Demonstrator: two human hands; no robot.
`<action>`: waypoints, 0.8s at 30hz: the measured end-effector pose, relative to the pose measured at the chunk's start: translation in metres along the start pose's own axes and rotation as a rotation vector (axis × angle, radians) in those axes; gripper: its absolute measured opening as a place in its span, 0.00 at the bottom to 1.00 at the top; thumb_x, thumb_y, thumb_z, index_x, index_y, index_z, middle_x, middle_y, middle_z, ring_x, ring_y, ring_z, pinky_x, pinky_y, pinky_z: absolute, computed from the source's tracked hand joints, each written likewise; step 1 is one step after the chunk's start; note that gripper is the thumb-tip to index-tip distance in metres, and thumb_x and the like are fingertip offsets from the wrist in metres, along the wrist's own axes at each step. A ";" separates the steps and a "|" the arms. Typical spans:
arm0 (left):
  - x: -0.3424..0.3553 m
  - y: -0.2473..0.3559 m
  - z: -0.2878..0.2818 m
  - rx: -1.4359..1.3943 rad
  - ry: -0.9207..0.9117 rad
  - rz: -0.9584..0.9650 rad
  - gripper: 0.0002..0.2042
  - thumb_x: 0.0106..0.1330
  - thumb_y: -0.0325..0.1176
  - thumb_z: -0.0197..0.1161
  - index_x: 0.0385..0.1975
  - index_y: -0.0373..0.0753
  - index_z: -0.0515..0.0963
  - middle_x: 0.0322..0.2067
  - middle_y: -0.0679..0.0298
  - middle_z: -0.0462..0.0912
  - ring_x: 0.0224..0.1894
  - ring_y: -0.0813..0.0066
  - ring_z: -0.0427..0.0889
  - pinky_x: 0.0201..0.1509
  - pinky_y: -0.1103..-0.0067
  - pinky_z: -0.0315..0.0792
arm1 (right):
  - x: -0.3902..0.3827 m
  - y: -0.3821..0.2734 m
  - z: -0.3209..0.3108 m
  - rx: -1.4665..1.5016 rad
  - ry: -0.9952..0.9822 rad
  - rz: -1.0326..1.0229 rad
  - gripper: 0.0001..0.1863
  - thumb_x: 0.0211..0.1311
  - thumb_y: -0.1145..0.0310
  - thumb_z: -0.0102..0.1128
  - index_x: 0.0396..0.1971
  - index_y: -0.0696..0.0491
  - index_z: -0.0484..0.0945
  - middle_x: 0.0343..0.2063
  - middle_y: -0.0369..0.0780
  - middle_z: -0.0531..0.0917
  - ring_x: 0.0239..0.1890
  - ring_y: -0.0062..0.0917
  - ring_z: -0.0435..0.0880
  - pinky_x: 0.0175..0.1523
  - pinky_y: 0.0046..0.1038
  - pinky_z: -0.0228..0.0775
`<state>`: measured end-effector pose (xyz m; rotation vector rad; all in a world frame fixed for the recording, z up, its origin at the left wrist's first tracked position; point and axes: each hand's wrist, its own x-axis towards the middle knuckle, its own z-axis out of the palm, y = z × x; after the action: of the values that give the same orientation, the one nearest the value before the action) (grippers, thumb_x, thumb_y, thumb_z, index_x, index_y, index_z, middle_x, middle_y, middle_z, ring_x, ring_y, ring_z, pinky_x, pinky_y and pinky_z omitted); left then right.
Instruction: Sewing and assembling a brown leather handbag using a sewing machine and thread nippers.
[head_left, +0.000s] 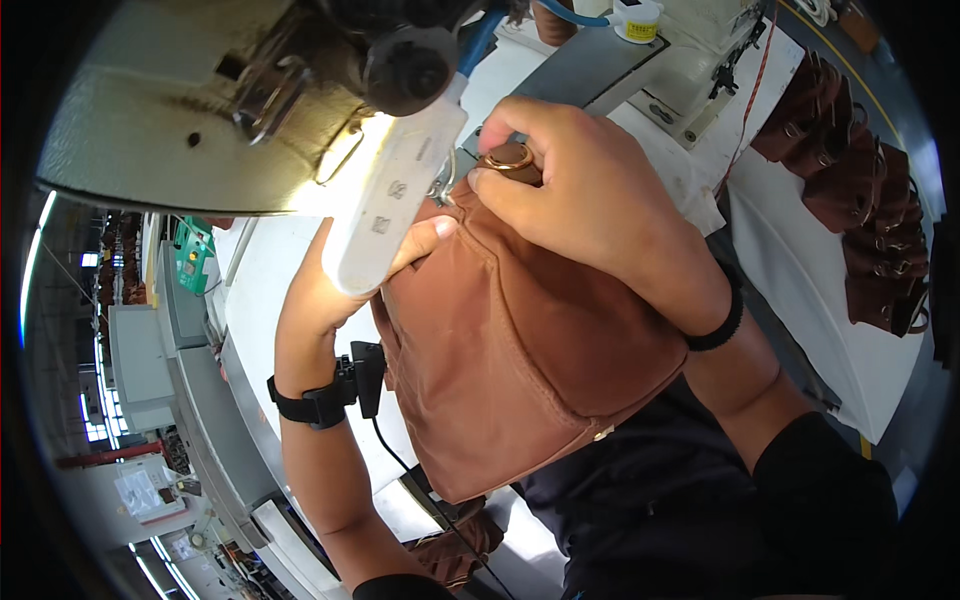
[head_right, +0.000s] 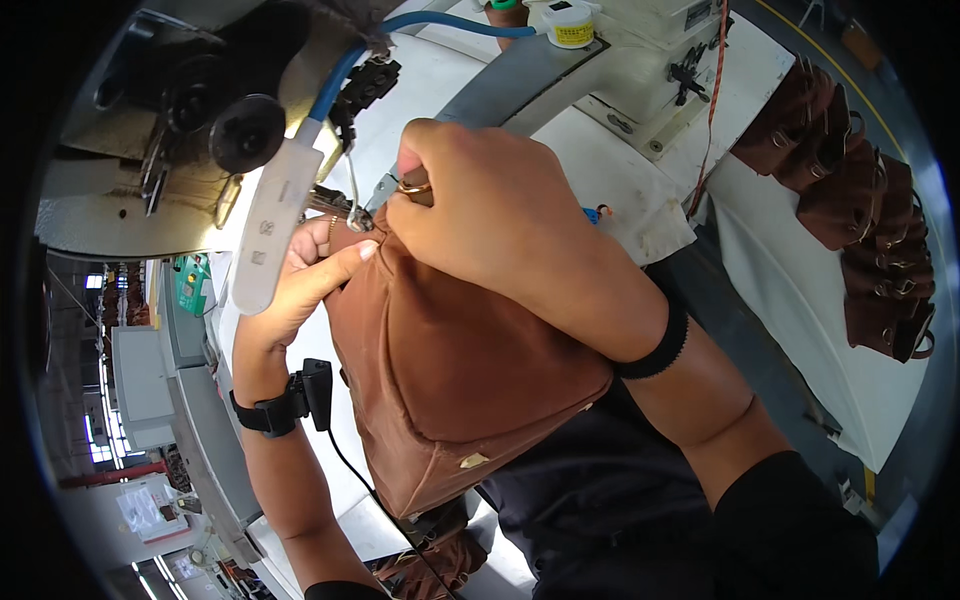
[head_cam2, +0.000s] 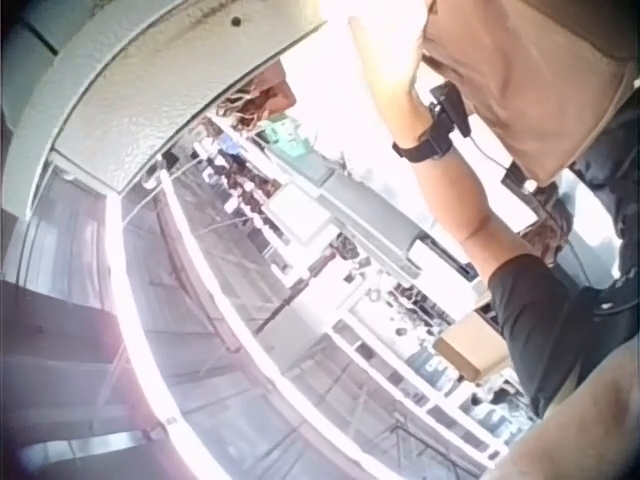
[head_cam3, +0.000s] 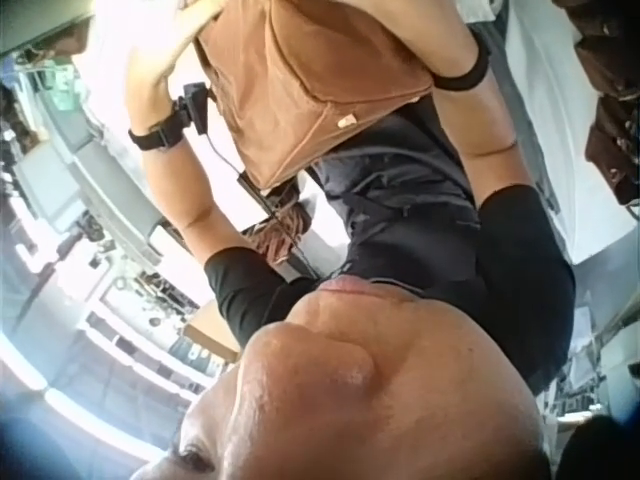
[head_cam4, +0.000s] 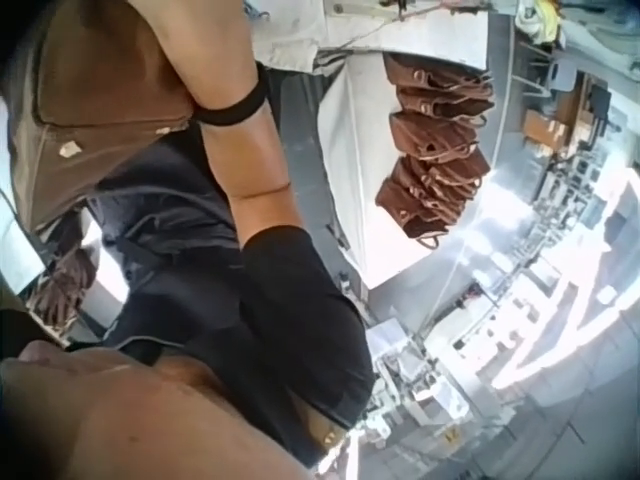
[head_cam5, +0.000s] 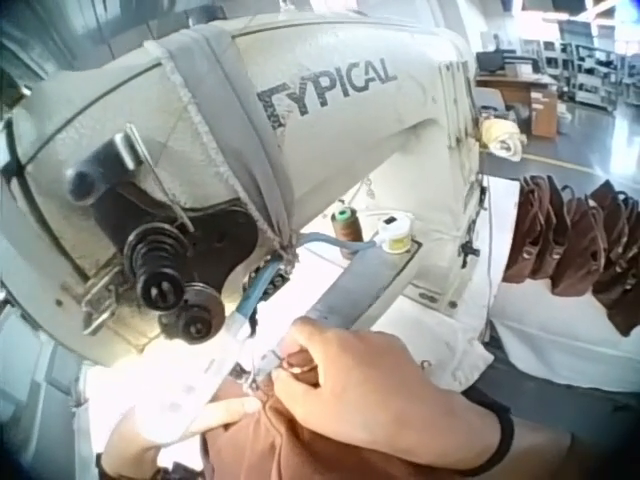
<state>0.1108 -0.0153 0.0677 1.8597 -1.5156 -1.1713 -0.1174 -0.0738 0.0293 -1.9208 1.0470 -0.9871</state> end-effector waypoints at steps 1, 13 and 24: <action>-0.001 0.004 0.001 0.006 0.008 0.001 0.10 0.68 0.35 0.76 0.38 0.39 0.82 0.32 0.78 0.80 0.32 0.89 0.71 0.37 0.86 0.64 | 0.000 0.000 0.000 -0.002 -0.001 0.010 0.13 0.62 0.61 0.70 0.39 0.55 0.81 0.25 0.44 0.87 0.29 0.35 0.87 0.38 0.35 0.76; -0.008 -0.025 -0.014 -0.274 0.108 0.065 0.15 0.68 0.26 0.74 0.51 0.35 0.79 0.43 0.64 0.86 0.48 0.75 0.83 0.56 0.78 0.76 | -0.010 0.003 0.008 0.005 -0.004 0.035 0.14 0.64 0.61 0.71 0.41 0.53 0.80 0.31 0.44 0.90 0.36 0.41 0.90 0.41 0.37 0.79; -0.041 0.039 -0.064 0.583 0.059 -0.180 0.27 0.71 0.27 0.70 0.68 0.30 0.71 0.56 0.57 0.85 0.57 0.69 0.83 0.64 0.71 0.76 | -0.060 0.035 0.048 0.311 0.246 -0.144 0.18 0.64 0.60 0.74 0.40 0.58 0.79 0.37 0.46 0.85 0.44 0.43 0.84 0.49 0.39 0.75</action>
<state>0.1414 0.0025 0.1451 2.4221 -1.8204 -0.7804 -0.1098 -0.0244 -0.0382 -1.6640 0.8364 -1.4079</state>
